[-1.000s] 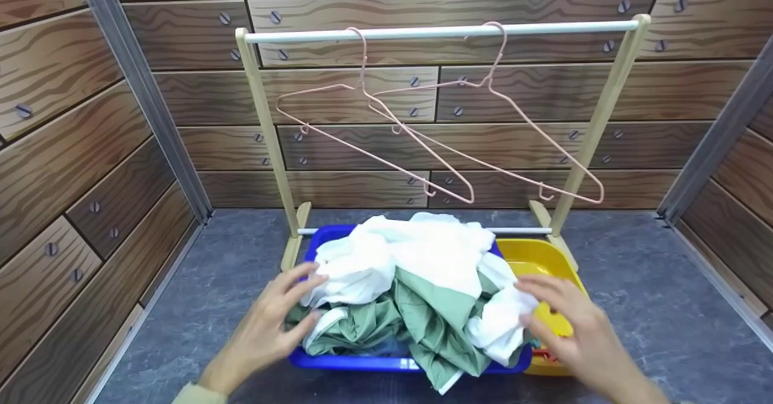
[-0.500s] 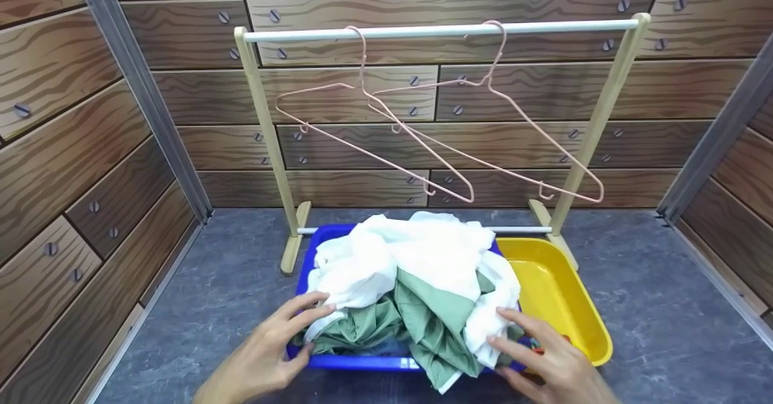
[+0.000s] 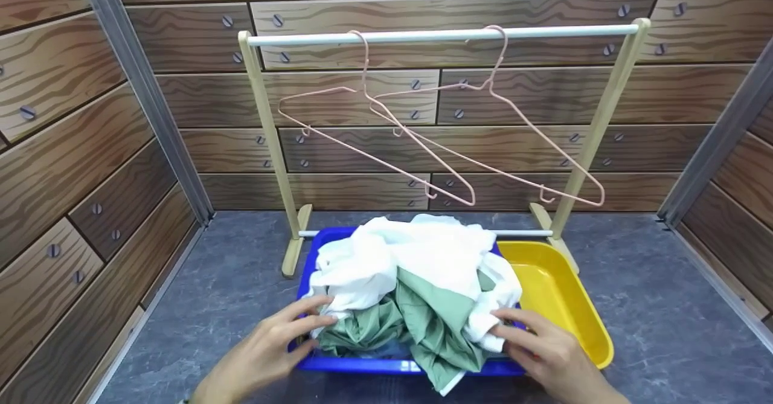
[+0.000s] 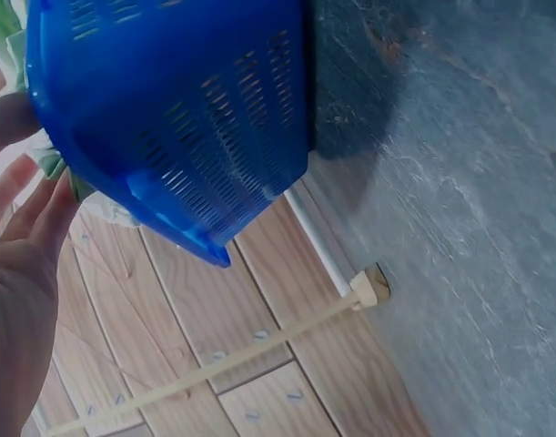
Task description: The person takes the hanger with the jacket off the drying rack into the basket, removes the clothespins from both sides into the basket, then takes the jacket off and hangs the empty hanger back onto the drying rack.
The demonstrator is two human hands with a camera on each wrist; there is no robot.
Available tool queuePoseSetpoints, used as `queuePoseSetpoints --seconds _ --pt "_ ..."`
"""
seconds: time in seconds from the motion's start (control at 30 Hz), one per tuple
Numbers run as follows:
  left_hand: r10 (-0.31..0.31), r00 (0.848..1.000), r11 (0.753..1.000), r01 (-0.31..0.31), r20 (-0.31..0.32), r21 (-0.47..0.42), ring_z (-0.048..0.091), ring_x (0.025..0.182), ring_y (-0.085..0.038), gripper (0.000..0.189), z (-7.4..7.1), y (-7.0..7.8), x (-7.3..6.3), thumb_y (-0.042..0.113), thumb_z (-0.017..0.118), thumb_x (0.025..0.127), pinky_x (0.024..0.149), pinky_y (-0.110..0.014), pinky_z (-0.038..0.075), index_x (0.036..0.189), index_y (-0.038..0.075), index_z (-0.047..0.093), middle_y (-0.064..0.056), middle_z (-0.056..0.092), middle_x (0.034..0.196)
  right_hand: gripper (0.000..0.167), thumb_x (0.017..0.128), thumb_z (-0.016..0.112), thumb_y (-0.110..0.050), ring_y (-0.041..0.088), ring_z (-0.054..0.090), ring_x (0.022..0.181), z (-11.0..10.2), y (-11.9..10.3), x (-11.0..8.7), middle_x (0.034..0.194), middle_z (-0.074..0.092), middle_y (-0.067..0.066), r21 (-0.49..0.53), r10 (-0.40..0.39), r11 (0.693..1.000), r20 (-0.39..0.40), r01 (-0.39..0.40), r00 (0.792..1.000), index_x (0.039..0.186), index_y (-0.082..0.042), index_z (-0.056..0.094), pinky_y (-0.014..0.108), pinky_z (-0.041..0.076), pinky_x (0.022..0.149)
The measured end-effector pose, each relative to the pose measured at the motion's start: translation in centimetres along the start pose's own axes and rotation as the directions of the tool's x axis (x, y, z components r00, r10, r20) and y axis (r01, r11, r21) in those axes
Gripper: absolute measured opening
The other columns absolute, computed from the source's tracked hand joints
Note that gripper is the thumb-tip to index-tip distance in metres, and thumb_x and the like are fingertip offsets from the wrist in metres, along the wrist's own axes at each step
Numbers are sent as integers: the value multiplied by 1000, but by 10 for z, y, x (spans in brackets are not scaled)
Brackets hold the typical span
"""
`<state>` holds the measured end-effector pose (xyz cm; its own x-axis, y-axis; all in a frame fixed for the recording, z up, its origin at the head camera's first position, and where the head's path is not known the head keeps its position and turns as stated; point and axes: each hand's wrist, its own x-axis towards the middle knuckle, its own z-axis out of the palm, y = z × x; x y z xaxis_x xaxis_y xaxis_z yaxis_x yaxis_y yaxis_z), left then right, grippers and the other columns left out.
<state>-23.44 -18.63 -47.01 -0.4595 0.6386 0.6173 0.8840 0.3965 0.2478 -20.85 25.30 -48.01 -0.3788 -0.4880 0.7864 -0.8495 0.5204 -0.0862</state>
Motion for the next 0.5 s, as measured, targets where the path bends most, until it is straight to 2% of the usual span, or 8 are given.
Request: queuePoseSetpoints --seconds 0.1,0.17,0.23,0.27,0.33,0.4,0.5 --pt "9 1000 1000 -9 -1 3 58 119 -28 55 2 -6 9 -8 79 74 92 -38 50 123 14 67 -8 55 137 29 101 53 -32 23 67 93 4 8 7 112 67 8 13 19 1000 -34 -19 999 107 -13 75 16 45 91" --pt "-19 999 1000 19 28 -16 57 120 -27 51 2 -10 15 -7 78 77 93 -35 50 122 14 68 -7 55 138 28 100 55 -31 23 67 93 7 13 13 112 68 7 27 42 999 -33 -41 999 106 -13 75 15 45 91" --pt "-51 996 998 53 72 -33 56 122 -26 48 1 -15 21 -6 77 80 94 -32 49 122 15 68 -5 54 138 15 94 68 -20 25 67 92 9 18 19 111 68 8 37 49 998 -27 -48 998 105 -12 75 15 45 91" --pt "-64 994 997 67 93 -35 55 122 -26 47 1 -18 24 -6 76 80 94 -31 49 122 15 69 -5 54 138 15 89 74 -13 25 67 91 11 20 22 110 68 7 35 56 998 -19 -56 998 104 -12 75 15 45 91" --pt "-86 988 995 92 131 -41 55 123 -25 43 0 -22 30 -6 74 82 94 -29 49 120 14 70 -4 55 138 30 76 82 2 25 67 90 13 24 26 110 68 6 27 69 997 -3 -68 998 102 -12 75 13 44 91" --pt "-94 983 994 101 160 -33 55 122 -24 40 0 -27 34 -6 74 83 93 -29 49 118 14 71 -3 56 136 46 63 82 13 24 66 90 15 27 29 110 68 6 21 79 997 21 -80 997 101 -11 75 12 43 91" --pt "-92 979 995 98 184 -26 58 119 -23 36 0 -34 35 -5 74 83 91 -30 50 114 13 73 -3 59 132 47 63 82 14 23 66 93 19 30 29 112 67 4 19 94 995 56 -96 994 102 -12 75 11 41 93"
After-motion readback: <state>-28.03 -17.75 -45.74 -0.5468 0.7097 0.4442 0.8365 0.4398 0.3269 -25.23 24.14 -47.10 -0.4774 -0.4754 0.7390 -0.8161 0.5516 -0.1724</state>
